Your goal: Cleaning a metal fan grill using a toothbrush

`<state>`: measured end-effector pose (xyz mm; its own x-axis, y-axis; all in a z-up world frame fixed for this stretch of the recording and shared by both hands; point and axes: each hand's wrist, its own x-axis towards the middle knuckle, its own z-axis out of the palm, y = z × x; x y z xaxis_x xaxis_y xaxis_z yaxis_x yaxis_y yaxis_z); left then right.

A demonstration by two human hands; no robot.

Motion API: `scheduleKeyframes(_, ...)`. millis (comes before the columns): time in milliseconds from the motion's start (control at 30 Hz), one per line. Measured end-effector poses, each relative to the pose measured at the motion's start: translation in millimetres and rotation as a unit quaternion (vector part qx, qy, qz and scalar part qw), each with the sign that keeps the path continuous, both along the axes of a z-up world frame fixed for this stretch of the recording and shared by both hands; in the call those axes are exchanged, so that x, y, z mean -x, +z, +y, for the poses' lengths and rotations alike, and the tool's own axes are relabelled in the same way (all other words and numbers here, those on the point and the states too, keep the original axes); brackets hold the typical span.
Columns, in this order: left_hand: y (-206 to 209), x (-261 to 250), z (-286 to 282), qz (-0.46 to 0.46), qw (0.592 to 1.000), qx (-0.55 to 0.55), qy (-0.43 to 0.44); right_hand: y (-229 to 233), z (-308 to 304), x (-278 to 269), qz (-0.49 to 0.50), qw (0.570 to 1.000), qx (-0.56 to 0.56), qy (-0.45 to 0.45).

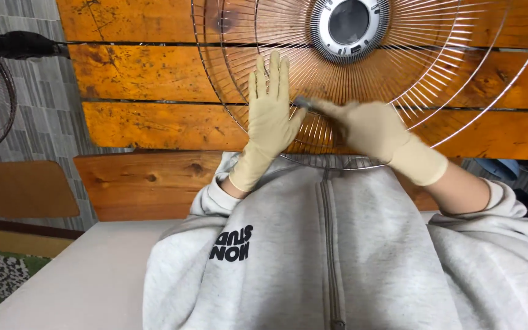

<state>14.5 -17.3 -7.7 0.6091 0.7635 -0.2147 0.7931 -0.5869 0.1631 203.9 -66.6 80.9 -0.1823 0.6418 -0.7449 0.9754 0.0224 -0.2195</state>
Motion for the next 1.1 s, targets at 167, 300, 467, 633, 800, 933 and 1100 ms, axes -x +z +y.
scheduleKeyframes(167,-2.1,-1.5,-0.7,0.002,1.0,0.008,0.008,-20.1,-0.9,-23.0,-0.086,0.989,-0.122,-0.008)
scheduleKeyframes(300,-8.9,-0.6,0.0,0.0,1.0,0.01,0.012,10.5,8.0,-2.1,-0.018,0.999,0.014,-0.041)
scheduleKeyframes(467,-16.0,-2.0,-0.9,-0.032,0.999,-0.004,0.023,-26.0,-6.4,-40.3,-0.022,0.99,-0.124,-0.066)
scheduleKeyframes(633,-14.5,-1.5,3.2,0.022,1.0,-0.002,0.016,-12.6,-8.7,-35.4,0.093,0.987,-0.128,-0.021)
scheduleKeyframes(800,-14.6,-5.7,2.3,0.014,0.999,-0.003,0.031,-21.8,-18.0,-23.8,0.039,0.982,-0.181,-0.031)
scheduleKeyframes(933,-14.2,-3.2,3.8,0.004,1.0,-0.003,0.027,-27.8,-14.3,-35.8,0.025,0.995,-0.092,-0.02)
scheduleKeyframes(1100,-29.9,-0.4,0.2,-0.053,0.998,-0.003,0.036,-42.4,-21.7,-45.0,-0.01,0.991,-0.136,-0.005)
